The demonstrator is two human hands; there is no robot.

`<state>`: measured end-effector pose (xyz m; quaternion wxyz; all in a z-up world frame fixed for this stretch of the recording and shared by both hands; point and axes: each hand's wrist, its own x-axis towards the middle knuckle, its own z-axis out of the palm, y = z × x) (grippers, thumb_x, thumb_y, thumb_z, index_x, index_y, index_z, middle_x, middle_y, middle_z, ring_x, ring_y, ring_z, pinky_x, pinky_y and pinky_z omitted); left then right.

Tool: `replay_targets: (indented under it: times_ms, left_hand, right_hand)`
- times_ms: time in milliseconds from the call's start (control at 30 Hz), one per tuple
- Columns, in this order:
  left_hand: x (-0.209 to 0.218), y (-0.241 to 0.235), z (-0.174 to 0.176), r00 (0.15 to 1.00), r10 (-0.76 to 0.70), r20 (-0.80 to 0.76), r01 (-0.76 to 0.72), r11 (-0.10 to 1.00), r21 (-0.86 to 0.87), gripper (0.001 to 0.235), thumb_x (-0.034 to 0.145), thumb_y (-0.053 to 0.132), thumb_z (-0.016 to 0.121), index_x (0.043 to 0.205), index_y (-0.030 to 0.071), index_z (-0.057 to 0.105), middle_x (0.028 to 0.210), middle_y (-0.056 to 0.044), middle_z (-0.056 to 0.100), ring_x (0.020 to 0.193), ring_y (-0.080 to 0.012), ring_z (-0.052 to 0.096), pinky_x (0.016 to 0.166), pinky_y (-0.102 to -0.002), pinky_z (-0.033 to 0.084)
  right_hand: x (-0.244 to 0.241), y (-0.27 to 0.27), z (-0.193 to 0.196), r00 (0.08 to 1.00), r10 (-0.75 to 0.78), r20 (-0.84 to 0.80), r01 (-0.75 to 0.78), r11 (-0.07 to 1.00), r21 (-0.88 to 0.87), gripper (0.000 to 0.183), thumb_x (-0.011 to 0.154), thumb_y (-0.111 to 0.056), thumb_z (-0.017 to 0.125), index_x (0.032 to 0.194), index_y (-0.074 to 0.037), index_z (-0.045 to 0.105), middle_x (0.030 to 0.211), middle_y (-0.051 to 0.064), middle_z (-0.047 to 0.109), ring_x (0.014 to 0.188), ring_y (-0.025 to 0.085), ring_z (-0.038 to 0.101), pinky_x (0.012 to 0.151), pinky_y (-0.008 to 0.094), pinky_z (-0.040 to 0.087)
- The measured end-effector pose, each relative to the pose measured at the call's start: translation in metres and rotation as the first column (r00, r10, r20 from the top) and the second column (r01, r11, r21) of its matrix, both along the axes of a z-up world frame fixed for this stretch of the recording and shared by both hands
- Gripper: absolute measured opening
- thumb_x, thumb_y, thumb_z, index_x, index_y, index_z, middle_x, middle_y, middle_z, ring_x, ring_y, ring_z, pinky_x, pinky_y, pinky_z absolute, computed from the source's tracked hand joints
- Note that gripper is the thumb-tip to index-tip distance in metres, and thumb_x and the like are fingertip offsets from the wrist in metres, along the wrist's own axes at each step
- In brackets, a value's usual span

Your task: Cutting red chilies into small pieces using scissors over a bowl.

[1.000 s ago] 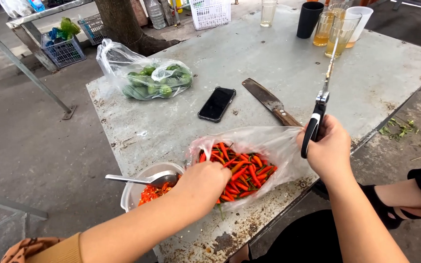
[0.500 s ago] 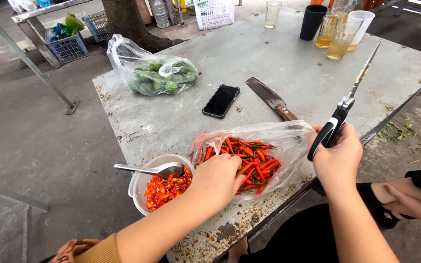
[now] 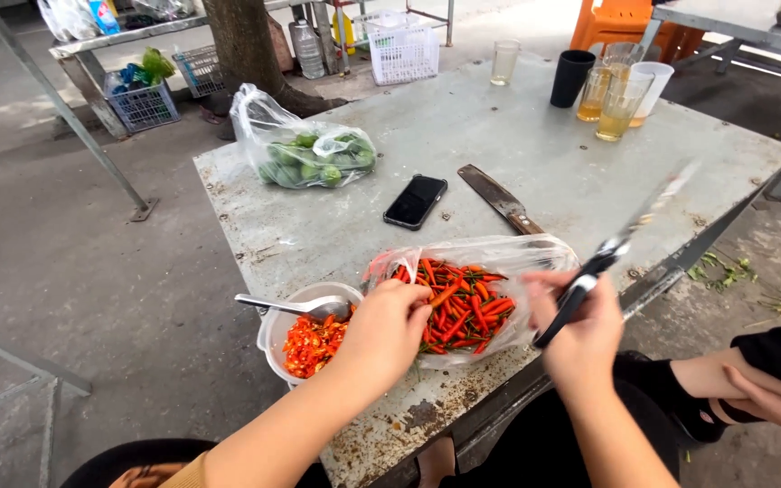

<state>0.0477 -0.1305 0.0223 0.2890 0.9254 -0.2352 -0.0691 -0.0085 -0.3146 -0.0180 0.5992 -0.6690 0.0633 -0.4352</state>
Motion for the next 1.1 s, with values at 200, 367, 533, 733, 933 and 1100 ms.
replay_targets:
  times_ms: [200, 367, 533, 733, 933, 1100]
  left_hand:
    - [-0.028, 0.065, 0.005, 0.839, 0.088, -0.537, -0.454, 0.658, -0.601, 0.022, 0.084, 0.004, 0.061, 0.103, 0.0, 0.07, 0.078, -0.009, 0.068, 0.069, -0.0138, 0.063, 0.065, -0.023, 0.051]
    - [-0.05, 0.112, -0.008, 0.69, -0.075, -0.72, -0.703, 0.17, -0.691, 0.02, 0.082, -0.004, 0.063, 0.101, -0.004, 0.061, 0.087, -0.02, 0.067, 0.069, -0.0217, 0.06, 0.065, -0.028, 0.05]
    - [-0.059, 0.12, -0.021, 0.742, 0.089, -0.664, -0.67, 0.074, -0.739, 0.031, 0.077, -0.006, 0.067, 0.108, -0.006, 0.064, 0.08, -0.016, 0.065, 0.068, -0.0236, 0.066, 0.066, -0.028, 0.056]
    - [-0.079, 0.117, -0.035, 0.824, 0.212, -0.525, -0.566, 0.282, -0.775, 0.033, 0.075, -0.001, 0.071, 0.108, 0.001, 0.07, 0.077, -0.012, 0.069, 0.059, -0.0151, 0.064, 0.058, -0.023, 0.056]
    - [-0.088, 0.119, -0.052, 0.866, 0.277, -0.416, -0.5, 0.465, -0.73, 0.034, 0.079, 0.005, 0.065, 0.112, 0.008, 0.07, 0.09, -0.005, 0.069, 0.064, -0.0104, 0.067, 0.062, -0.019, 0.054]
    - [-0.088, 0.117, -0.056, 0.879, 0.291, -0.377, -0.475, 0.472, -0.743, 0.034, 0.078, 0.003, 0.064, 0.111, 0.008, 0.071, 0.08, -0.002, 0.067, 0.063, -0.0082, 0.063, 0.061, -0.019, 0.05]
  right_hand:
    - [-0.021, 0.068, -0.014, 0.827, 0.505, -0.245, -0.452, 0.858, 0.242, 0.017, 0.082, -0.013, 0.062, 0.077, -0.007, 0.048, 0.064, 0.015, 0.07, 0.035, 0.015, 0.048, 0.032, 0.027, 0.037]
    - [-0.036, 0.112, -0.024, 0.466, 0.772, -0.433, -0.643, 0.631, 0.434, 0.029, 0.089, -0.028, 0.052, 0.078, -0.001, 0.05, 0.065, 0.017, 0.068, 0.033, 0.019, 0.051, 0.037, 0.026, 0.033]
    - [-0.058, 0.148, -0.016, 0.268, 0.815, -0.514, -0.622, 0.554, 0.554, 0.039, 0.087, -0.038, 0.046, 0.08, -0.001, 0.054, 0.067, 0.018, 0.067, 0.041, 0.02, 0.052, 0.039, 0.027, 0.028]
    - [-0.063, 0.17, -0.028, 0.288, 0.862, -0.416, -0.504, 0.506, 0.7, 0.053, 0.087, -0.047, 0.041, 0.081, 0.003, 0.056, 0.065, 0.022, 0.062, 0.039, 0.021, 0.047, 0.035, 0.026, 0.021]
    - [-0.063, 0.178, -0.023, 0.273, 0.852, -0.447, -0.454, 0.524, 0.721, 0.05, 0.09, -0.05, 0.04, 0.08, -0.002, 0.049, 0.058, 0.016, 0.052, 0.037, 0.019, 0.04, 0.035, 0.024, 0.017]
    - [-0.066, 0.181, -0.018, 0.31, 0.852, -0.422, -0.408, 0.521, 0.75, 0.043, 0.092, -0.043, 0.046, 0.084, -0.001, 0.047, 0.053, 0.013, 0.04, 0.033, 0.017, 0.034, 0.03, 0.023, 0.014]
